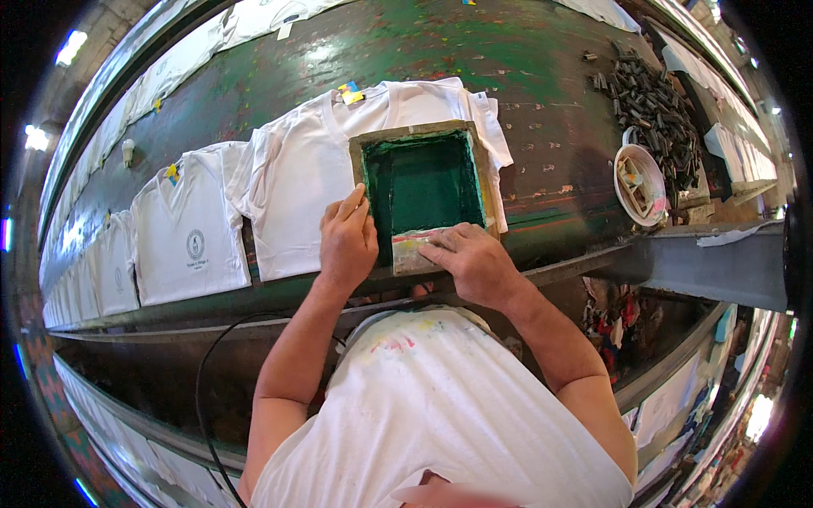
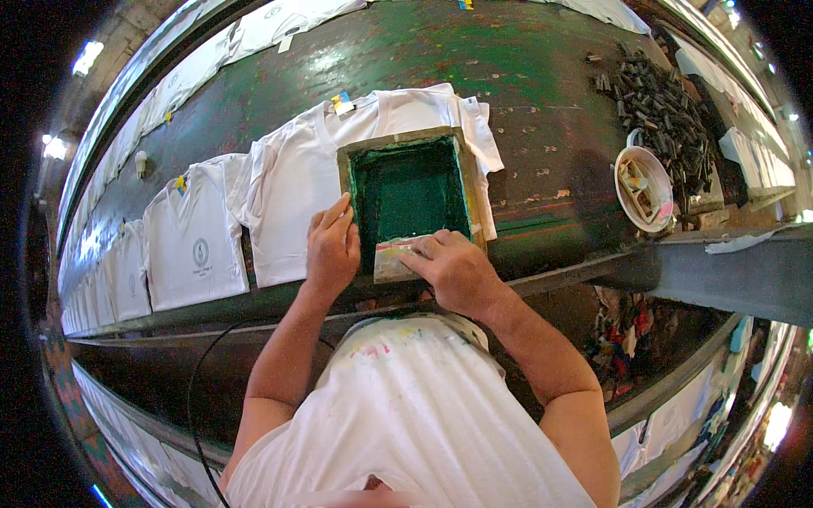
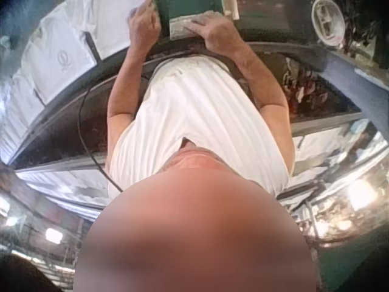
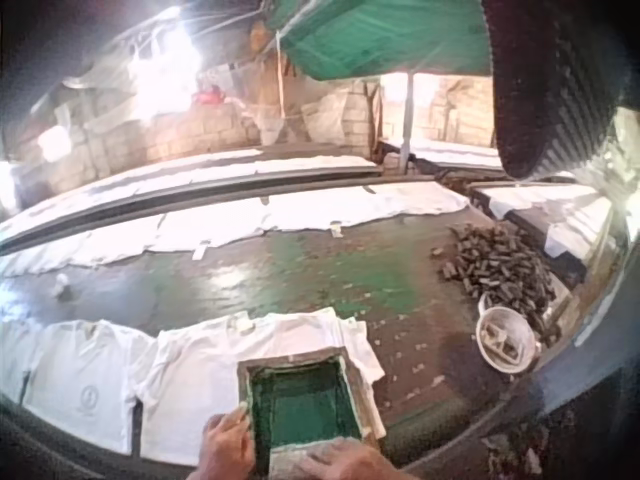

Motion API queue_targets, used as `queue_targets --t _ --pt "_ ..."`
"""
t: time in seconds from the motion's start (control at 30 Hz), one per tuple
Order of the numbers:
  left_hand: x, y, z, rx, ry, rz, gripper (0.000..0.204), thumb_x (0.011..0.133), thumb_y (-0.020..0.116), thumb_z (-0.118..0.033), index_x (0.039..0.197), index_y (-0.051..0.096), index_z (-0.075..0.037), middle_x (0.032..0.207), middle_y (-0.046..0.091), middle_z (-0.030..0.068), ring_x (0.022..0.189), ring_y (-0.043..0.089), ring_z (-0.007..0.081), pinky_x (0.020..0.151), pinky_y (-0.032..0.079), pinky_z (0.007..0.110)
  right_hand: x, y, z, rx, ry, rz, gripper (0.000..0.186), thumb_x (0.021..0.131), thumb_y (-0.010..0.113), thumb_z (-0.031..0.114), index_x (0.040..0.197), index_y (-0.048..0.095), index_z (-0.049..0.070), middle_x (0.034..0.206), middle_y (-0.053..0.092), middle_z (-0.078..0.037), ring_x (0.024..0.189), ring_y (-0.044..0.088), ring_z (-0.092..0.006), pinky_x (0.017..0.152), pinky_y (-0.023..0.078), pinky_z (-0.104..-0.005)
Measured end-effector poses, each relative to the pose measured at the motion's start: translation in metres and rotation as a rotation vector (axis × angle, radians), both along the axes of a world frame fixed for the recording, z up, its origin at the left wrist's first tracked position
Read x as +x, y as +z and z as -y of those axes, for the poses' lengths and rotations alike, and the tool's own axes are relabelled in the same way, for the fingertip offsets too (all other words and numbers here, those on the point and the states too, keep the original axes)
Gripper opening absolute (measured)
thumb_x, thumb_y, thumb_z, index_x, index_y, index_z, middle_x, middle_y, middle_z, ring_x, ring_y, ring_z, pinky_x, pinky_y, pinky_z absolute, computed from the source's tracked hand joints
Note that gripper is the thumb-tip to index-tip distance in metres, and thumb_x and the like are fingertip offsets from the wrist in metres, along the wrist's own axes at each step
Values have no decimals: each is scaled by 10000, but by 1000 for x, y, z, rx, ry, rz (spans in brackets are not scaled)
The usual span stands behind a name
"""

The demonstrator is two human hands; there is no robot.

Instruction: The person uses a screen-printing frame and squeegee to apply green ink onto white t-shirts laid out on a long table. They repeatedly pull the squeegee across the screen to transfer ink, then lift and reposition the frame to the next shirt. The shirts remain on the table throughout the clip.

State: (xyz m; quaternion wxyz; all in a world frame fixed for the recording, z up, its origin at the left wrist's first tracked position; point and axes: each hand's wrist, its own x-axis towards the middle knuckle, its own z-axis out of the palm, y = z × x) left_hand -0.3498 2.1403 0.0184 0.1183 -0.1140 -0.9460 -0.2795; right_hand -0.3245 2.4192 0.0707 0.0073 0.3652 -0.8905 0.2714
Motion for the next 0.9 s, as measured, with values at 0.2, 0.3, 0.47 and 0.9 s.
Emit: queue_targets --t 0.2,0.3,0.47,0.9 --pt "15 -21 -28 335 205 13 486 890 710 95 1374 745 64 1610 600 276 1449 583 454 1248 468 499 11 1 -10 -19 32 80 505 832 905 139 1322 793 89 1325 749 -114 1299 668 -368 1113 547 -496" --pt "14 -26 -27 355 212 19 523 882 685 117 1387 762 4 1648 563 273 1488 554 447 1274 447 490 14 -1 -23 -151 -47 70 512 864 900 123 1358 768 80 1402 726 -141 1329 650 -391 1142 529 -515" --pt "15 -34 -22 370 104 -44 444 872 661 123 1264 790 -41 1640 566 273 1496 532 465 1252 433 507 14 -27 -44 -320 -480 -7 621 963 840 87 1550 641 56 1579 620 -209 1434 597 -405 1209 489 -511" --pt "29 15 -20 693 55 -76 306 921 663 159 1119 799 -29 1645 553 331 1510 562 473 1245 446 490 37 -30 -48 -1109 -573 461 766 1112 745 280 1759 406 48 1695 520 -146 1504 543 -305 1270 413 -463"
